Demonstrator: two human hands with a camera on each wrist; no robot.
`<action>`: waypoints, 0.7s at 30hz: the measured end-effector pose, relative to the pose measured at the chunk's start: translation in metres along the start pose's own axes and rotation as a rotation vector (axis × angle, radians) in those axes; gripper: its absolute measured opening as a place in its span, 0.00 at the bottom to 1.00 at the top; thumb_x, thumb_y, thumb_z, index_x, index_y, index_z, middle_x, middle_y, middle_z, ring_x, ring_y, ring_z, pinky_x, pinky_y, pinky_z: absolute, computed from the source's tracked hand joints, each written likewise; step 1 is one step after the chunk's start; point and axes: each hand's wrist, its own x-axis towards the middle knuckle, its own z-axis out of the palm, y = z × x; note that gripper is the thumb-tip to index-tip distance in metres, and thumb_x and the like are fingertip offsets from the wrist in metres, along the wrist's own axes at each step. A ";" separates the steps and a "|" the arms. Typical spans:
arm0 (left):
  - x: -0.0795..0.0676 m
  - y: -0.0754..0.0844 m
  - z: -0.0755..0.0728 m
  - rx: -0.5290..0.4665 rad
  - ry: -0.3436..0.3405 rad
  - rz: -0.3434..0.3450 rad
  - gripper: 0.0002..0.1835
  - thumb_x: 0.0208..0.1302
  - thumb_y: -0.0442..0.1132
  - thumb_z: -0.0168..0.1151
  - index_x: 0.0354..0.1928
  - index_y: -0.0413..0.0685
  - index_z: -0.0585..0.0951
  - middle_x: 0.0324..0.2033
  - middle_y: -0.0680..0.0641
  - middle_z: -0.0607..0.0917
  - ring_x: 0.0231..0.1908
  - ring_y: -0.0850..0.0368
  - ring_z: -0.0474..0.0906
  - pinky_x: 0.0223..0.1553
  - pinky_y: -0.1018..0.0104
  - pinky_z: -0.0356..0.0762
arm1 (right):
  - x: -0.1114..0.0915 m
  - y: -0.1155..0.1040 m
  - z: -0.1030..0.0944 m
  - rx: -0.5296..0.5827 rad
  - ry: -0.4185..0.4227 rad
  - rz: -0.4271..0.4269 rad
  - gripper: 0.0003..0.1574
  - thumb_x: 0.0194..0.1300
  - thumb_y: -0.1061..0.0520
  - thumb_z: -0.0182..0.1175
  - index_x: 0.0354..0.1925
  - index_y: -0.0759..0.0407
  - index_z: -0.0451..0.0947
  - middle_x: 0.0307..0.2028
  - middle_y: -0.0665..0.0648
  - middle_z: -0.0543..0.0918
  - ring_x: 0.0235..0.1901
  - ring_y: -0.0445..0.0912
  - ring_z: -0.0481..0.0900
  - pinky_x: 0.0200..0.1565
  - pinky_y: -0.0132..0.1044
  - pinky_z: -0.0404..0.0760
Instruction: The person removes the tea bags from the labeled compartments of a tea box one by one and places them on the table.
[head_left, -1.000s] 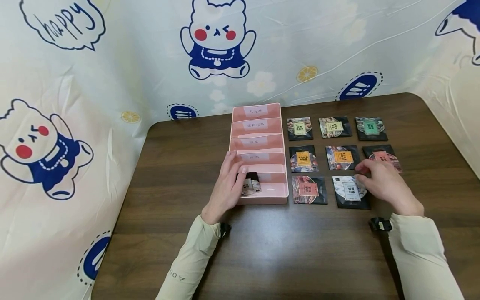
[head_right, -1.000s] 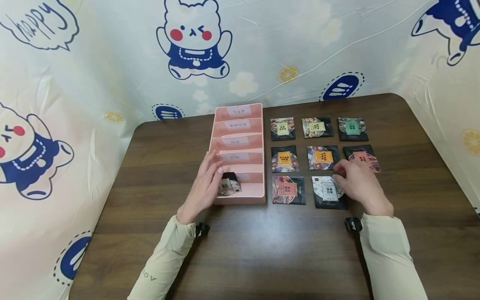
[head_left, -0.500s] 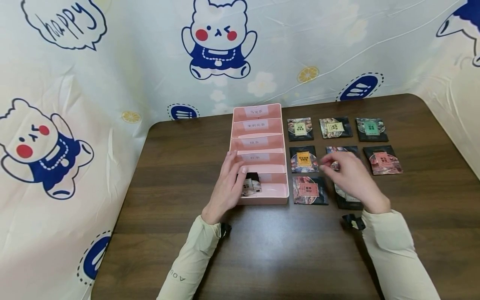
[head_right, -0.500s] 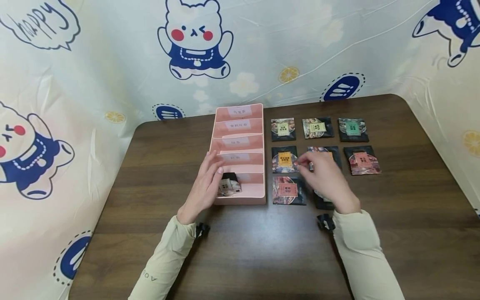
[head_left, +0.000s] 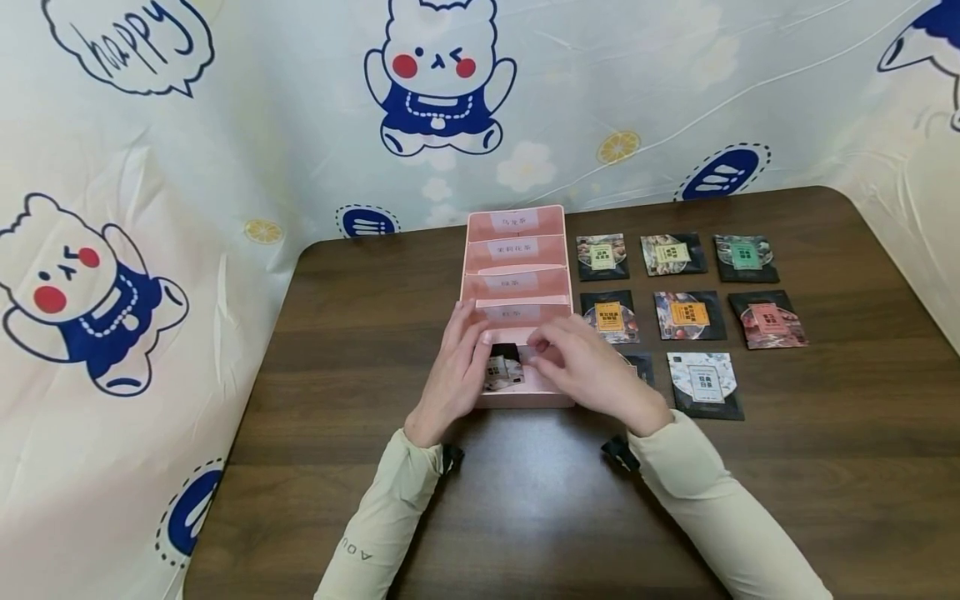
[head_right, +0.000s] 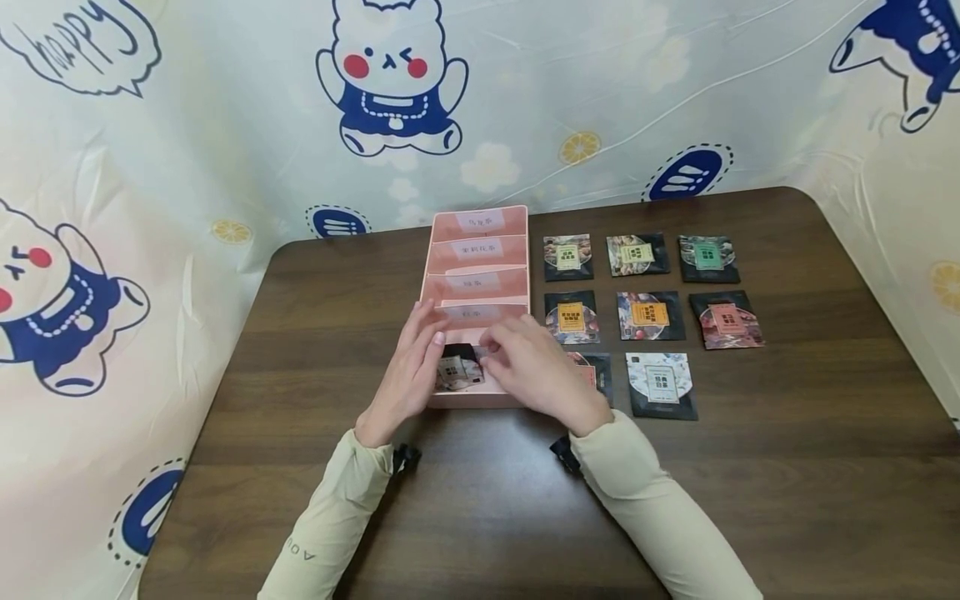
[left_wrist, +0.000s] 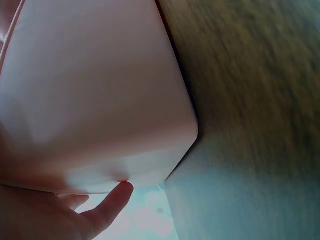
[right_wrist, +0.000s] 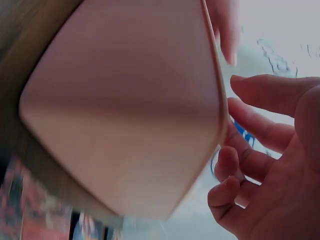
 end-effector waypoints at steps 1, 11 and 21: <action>0.000 0.000 0.000 0.000 0.001 0.002 0.25 0.77 0.51 0.37 0.59 0.44 0.76 0.72 0.44 0.60 0.76 0.48 0.46 0.72 0.51 0.53 | 0.002 -0.003 0.003 -0.009 -0.003 0.002 0.13 0.60 0.56 0.66 0.44 0.57 0.81 0.42 0.54 0.83 0.43 0.48 0.74 0.46 0.43 0.74; 0.001 0.001 0.000 0.002 -0.015 -0.004 0.25 0.77 0.50 0.36 0.59 0.43 0.75 0.73 0.45 0.59 0.76 0.50 0.45 0.72 0.52 0.52 | 0.014 -0.010 0.024 -0.111 0.002 0.047 0.16 0.62 0.54 0.64 0.47 0.57 0.79 0.44 0.53 0.81 0.41 0.48 0.71 0.44 0.42 0.70; 0.000 0.001 0.000 0.000 -0.006 0.005 0.24 0.77 0.49 0.38 0.59 0.41 0.76 0.73 0.43 0.59 0.75 0.46 0.46 0.71 0.50 0.54 | 0.016 -0.014 0.030 -0.186 0.008 0.054 0.14 0.61 0.55 0.64 0.45 0.57 0.79 0.44 0.54 0.81 0.41 0.50 0.72 0.42 0.43 0.70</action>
